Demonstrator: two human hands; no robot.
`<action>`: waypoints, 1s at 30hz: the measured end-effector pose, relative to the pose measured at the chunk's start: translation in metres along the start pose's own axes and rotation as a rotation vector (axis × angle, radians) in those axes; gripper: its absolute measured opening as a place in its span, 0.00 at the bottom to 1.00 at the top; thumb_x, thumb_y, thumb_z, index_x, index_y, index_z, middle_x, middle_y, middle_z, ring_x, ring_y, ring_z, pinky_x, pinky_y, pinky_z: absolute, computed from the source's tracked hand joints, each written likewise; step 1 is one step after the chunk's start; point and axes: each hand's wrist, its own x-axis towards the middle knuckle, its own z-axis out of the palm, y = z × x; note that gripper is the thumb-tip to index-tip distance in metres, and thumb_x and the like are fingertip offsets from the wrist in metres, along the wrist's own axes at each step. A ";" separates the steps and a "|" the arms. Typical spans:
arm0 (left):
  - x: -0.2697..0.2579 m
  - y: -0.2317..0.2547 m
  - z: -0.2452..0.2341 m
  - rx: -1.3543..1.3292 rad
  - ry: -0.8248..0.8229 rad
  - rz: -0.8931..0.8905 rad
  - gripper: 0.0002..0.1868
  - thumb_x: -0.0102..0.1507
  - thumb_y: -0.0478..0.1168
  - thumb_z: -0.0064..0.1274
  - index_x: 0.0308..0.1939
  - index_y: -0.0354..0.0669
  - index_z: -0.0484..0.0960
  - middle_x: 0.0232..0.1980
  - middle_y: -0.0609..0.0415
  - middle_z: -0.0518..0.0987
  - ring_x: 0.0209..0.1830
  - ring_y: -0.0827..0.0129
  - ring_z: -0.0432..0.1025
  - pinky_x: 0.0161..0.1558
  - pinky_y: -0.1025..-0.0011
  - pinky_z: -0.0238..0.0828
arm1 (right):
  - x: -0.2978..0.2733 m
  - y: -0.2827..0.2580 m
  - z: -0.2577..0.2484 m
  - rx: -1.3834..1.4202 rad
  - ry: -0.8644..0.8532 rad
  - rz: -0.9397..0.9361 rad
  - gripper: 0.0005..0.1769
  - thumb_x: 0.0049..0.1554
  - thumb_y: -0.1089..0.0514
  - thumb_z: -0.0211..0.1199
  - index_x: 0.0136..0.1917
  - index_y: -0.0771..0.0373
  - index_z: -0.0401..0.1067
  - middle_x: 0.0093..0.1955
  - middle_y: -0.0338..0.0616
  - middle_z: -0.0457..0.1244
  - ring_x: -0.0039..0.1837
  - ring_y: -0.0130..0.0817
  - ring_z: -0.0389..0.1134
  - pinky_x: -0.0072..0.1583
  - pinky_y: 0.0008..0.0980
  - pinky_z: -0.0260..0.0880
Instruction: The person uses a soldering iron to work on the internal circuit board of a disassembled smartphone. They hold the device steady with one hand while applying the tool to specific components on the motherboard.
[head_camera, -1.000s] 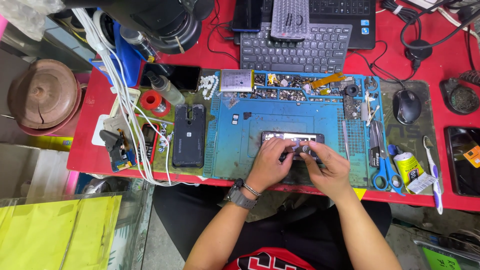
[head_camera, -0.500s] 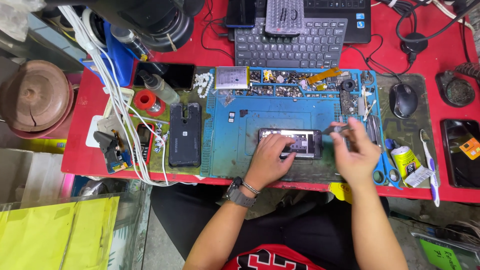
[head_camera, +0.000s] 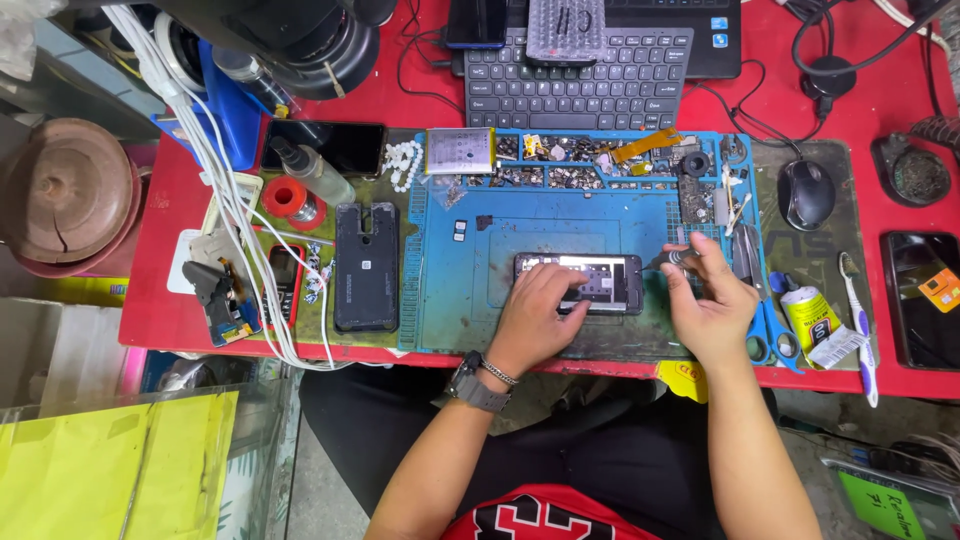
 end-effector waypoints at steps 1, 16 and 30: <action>0.000 0.000 0.000 0.001 -0.001 0.001 0.19 0.54 0.35 0.65 0.49 0.47 0.81 0.40 0.56 0.77 0.45 0.57 0.75 0.47 0.63 0.70 | 0.000 -0.001 0.000 0.000 0.002 0.000 0.27 0.56 0.80 0.69 0.68 0.79 0.69 0.51 0.67 0.70 0.51 0.55 0.74 0.55 0.46 0.75; 0.002 -0.005 -0.088 0.238 0.069 -0.198 0.09 0.61 0.32 0.57 0.45 0.38 0.83 0.42 0.47 0.76 0.43 0.46 0.74 0.46 0.58 0.72 | 0.010 -0.002 -0.004 0.024 -0.131 -0.045 0.22 0.55 0.77 0.68 0.61 0.66 0.79 0.54 0.55 0.72 0.55 0.53 0.73 0.59 0.47 0.71; -0.002 -0.059 -0.092 0.486 -0.189 -0.365 0.08 0.62 0.43 0.54 0.39 0.47 0.86 0.39 0.53 0.75 0.46 0.52 0.73 0.48 0.58 0.74 | 0.015 -0.025 0.009 -0.068 -0.093 -0.017 0.23 0.52 0.74 0.72 0.59 0.58 0.82 0.49 0.44 0.73 0.47 0.45 0.72 0.53 0.41 0.72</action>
